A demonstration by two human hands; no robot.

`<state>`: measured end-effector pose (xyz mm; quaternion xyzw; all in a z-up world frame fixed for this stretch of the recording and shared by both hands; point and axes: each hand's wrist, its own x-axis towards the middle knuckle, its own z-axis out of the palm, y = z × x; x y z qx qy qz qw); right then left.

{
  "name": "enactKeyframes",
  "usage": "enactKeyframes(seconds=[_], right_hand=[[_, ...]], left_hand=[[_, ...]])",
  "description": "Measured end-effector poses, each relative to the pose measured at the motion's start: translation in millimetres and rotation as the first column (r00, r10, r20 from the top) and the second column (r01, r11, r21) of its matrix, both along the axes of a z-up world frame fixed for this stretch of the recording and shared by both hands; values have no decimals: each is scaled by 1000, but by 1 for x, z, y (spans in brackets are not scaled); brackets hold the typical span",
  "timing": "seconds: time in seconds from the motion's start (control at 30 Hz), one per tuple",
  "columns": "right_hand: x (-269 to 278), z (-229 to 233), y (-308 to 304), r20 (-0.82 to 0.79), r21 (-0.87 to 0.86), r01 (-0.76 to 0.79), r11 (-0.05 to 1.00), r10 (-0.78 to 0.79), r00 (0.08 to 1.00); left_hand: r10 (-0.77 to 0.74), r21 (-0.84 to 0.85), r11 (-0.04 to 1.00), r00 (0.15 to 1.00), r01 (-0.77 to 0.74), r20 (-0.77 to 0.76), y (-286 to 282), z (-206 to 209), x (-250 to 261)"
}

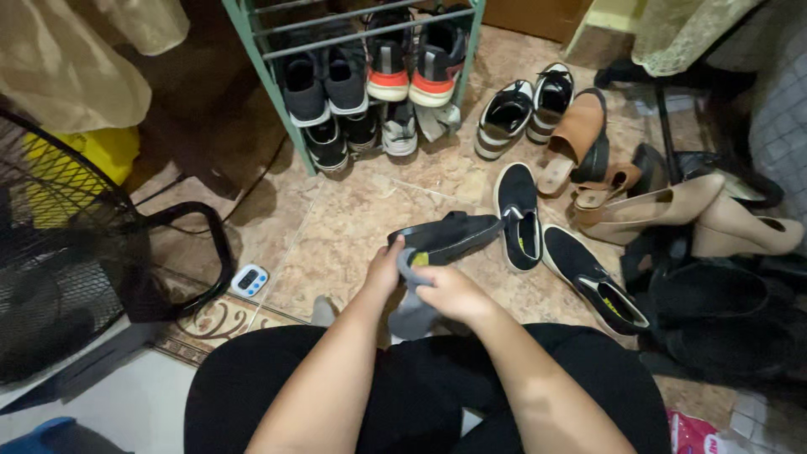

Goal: The person sits on the floor and wipes the exterior and interior of several black shoes using a yellow cloth. They handle the shoes one at a time, turning them over to clean different sides, and place some of the cleaned shoes onto a nearby metal shoe rack.

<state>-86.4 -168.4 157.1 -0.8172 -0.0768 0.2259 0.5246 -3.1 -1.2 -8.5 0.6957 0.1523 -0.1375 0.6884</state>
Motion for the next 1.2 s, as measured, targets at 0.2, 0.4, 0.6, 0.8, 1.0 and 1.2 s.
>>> enactKeyframes(seconds=[0.2,0.4,0.6,0.8,1.0,1.2], right_hand=[[22,-15,-49,443,-258,447,856,-306,843],[28,-34,-75,246,-339,522,783,-462,852],[8,0,-12,373,-348,234,908,-95,923],[0,14,8,301,-387,124,914,-2,954],[29,-34,-66,370,-359,456,815,-324,870],[32,-41,-93,238,-323,632,704,-586,775]], left_hand=[[-23,-79,997,984,10,-176,-5,38,-6],[-111,330,935,991,131,-80,2,24,2],[-2,-47,999,975,-8,-220,-5,34,-4],[-42,254,965,992,72,-123,-1,38,-5],[-67,274,957,993,93,-100,2,13,1],[-58,226,971,992,82,-114,-2,4,4]])
